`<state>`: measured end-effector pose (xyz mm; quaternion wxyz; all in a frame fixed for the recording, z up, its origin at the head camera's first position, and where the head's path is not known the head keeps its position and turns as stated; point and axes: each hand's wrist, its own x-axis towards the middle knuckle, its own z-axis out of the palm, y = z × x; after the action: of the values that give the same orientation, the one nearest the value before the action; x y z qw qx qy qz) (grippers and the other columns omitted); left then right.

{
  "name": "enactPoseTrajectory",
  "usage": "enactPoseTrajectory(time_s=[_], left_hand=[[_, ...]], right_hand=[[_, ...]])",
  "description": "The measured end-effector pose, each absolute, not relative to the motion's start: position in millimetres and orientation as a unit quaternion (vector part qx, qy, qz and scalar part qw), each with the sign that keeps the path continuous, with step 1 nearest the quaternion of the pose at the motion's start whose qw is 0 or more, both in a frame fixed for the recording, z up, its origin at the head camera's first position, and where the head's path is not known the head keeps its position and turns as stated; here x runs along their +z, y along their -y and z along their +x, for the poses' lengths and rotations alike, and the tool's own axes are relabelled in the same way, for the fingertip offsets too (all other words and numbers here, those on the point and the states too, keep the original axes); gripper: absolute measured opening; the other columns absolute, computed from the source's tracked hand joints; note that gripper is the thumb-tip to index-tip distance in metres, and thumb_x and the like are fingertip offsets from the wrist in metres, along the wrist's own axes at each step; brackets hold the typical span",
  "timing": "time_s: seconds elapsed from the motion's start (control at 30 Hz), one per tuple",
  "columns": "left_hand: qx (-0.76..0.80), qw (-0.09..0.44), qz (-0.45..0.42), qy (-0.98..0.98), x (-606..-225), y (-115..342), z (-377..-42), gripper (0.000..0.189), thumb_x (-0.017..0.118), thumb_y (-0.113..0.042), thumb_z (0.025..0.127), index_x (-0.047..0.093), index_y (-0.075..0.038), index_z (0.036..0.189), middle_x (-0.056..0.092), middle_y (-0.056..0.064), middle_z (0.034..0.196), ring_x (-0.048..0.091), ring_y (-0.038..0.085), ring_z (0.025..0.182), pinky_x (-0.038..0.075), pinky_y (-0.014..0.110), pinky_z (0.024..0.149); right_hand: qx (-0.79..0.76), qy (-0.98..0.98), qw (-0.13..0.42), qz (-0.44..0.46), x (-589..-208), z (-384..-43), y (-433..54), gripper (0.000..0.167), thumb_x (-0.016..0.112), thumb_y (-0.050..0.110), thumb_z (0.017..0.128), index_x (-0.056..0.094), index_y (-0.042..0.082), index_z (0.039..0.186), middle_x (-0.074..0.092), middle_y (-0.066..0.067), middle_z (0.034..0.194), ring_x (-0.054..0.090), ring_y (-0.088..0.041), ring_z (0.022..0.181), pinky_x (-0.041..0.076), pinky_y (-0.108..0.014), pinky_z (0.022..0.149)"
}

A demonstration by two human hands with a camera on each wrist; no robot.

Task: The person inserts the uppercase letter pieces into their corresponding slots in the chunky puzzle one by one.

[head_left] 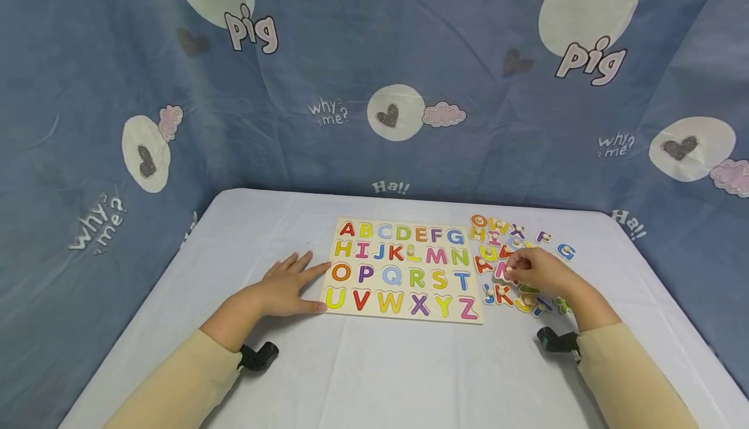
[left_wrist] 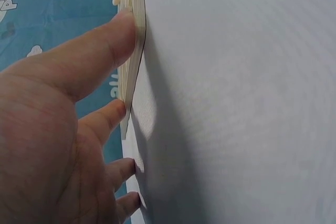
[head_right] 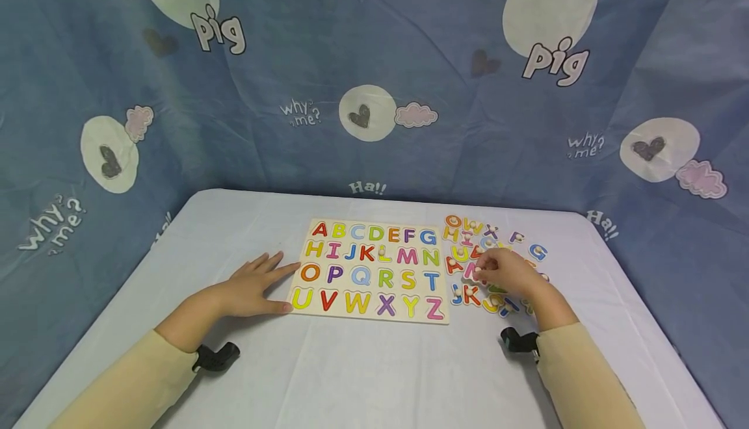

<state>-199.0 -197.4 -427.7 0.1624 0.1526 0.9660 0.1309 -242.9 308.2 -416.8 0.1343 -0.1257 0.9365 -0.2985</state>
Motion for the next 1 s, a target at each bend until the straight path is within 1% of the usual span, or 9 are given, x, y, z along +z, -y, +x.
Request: enactPoseTrajectory(time_s=[0.2,0.37,0.43,0.67,0.8,1.0], left_hand=[[0.129,0.162,0.150,-0.967,-432,200,-200,0.093,0.070,-0.063,0.081,0.036,-0.022,0.157,0.019,0.023,0.164,0.010,0.050,0.149,0.009,0.067,0.117],[0.128,0.162,0.154,-0.966,-434,200,-202,0.093,0.069,-0.065,0.081,0.035,-0.024,0.157,0.018,0.022,0.164,0.010,0.049,0.149,0.009,0.067,0.117],[0.128,0.162,0.153,-0.966,-434,200,-202,0.093,0.069,-0.066,0.081,0.035,-0.024,0.157,0.018,0.021,0.164,0.010,0.049,0.149,0.009,0.067,0.117],[0.130,0.165,0.150,-0.966,-433,201,-201,0.092,0.070,-0.064,0.081,0.035,-0.024,0.157,0.018,0.021,0.164,0.009,0.049,0.149,0.008,0.066,0.117],[0.132,0.162,0.151,-0.966,-432,201,-201,0.092,0.070,-0.064,0.081,0.035,-0.024,0.157,0.018,0.022,0.164,0.010,0.049,0.149,0.009,0.066,0.117],[0.132,0.164,0.153,-0.966,-432,200,-200,0.092,0.070,-0.063,0.082,0.035,-0.023,0.157,0.018,0.022,0.164,0.010,0.049,0.149,0.009,0.067,0.117]], right_hand=[[-0.294,-0.937,0.125,-0.142,-404,-243,-303,0.017,0.071,0.022,0.095,0.064,0.006,0.096,0.047,-0.002,0.073,0.048,-0.018,0.071,0.039,-0.030,0.060],[-0.306,-0.931,0.122,-0.159,-398,-248,-287,0.016,0.071,0.022,0.095,0.065,0.007,0.095,0.051,-0.003,0.075,0.050,-0.019,0.073,0.039,-0.030,0.061],[-0.316,-0.926,0.124,-0.166,-398,-251,-278,0.014,0.072,0.020,0.094,0.064,0.007,0.094,0.053,-0.003,0.075,0.049,-0.019,0.072,0.040,-0.030,0.062],[-0.333,-0.913,0.148,-0.185,-399,-265,-242,0.014,0.072,0.019,0.094,0.065,0.007,0.095,0.047,-0.002,0.072,0.045,-0.017,0.068,0.038,-0.028,0.059],[-0.326,-0.912,0.156,-0.192,-398,-273,-228,0.013,0.070,0.018,0.095,0.065,0.007,0.097,0.050,-0.003,0.074,0.045,-0.017,0.065,0.039,-0.029,0.058],[-0.312,-0.915,0.169,-0.192,-405,-284,-212,0.014,0.072,0.021,0.095,0.064,0.010,0.095,0.048,-0.002,0.074,0.044,-0.018,0.067,0.037,-0.031,0.061]])
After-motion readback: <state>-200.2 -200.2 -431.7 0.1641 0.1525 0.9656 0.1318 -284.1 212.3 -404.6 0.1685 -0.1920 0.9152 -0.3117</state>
